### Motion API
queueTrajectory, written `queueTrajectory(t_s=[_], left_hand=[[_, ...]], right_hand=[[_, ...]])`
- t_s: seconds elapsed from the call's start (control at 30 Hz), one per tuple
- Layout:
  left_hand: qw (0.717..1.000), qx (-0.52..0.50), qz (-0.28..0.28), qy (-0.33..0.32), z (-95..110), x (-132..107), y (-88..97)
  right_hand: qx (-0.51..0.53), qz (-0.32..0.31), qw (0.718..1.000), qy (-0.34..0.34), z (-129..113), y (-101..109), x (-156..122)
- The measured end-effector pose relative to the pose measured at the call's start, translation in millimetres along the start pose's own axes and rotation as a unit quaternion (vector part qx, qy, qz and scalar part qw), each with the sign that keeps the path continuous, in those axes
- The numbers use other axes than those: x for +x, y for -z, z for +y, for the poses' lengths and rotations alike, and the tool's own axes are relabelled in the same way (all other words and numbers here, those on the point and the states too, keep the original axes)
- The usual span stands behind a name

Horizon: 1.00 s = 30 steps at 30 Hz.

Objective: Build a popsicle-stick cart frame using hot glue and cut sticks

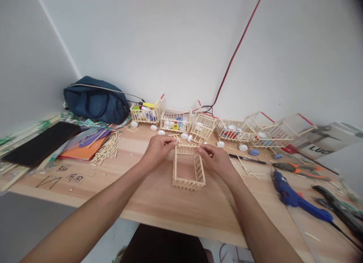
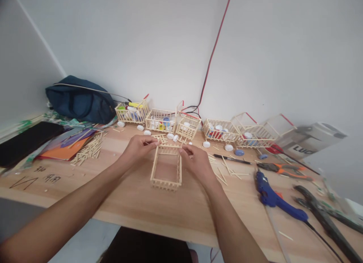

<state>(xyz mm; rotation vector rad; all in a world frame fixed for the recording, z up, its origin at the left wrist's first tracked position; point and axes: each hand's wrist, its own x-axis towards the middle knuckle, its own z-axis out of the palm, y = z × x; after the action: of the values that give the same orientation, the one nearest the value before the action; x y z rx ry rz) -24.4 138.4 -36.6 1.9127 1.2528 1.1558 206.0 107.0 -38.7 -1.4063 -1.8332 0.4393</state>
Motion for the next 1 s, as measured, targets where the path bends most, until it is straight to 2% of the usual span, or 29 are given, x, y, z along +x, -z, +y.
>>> queueTrajectory(t_s=[0.33, 0.57, 0.67, 0.77, 0.87, 0.93, 1.0], left_hand=[[0.999, -0.044, -0.001, 0.003, -0.7, 1.4, -1.7], [1.0, -0.015, -0.019, 0.017, -2.1, 1.0, -2.9], [1.0, 0.0, -0.026, 0.009, -3.9, 0.8, -2.7], [1.0, 0.0, -0.024, 0.001, -4.8, 0.9, -2.4], [1.0, -0.005, -0.024, -0.003, -5.4, 1.6, -2.4], [1.0, -0.009, -0.026, -0.006, -6.0, 2.2, -2.7], [1.0, -0.014, -0.025, -0.011, -6.8, 2.7, -3.1]], right_hand=[[-0.049, -0.028, 0.998, -0.008, -9.3, 4.3, -1.4], [-0.051, -0.038, 0.998, -0.009, -9.9, 4.2, -0.9], [-0.057, -0.026, 0.998, -0.007, -8.9, 10.7, -1.6], [-0.067, 0.011, 0.998, 0.001, -15.1, 25.9, -6.6], [-0.084, 0.001, 0.995, 0.062, -31.1, 43.6, -17.9], [-0.081, -0.064, 0.985, 0.139, -43.1, 50.8, -27.7], [-0.084, -0.131, 0.97, 0.187, -51.8, 51.8, -37.1]])
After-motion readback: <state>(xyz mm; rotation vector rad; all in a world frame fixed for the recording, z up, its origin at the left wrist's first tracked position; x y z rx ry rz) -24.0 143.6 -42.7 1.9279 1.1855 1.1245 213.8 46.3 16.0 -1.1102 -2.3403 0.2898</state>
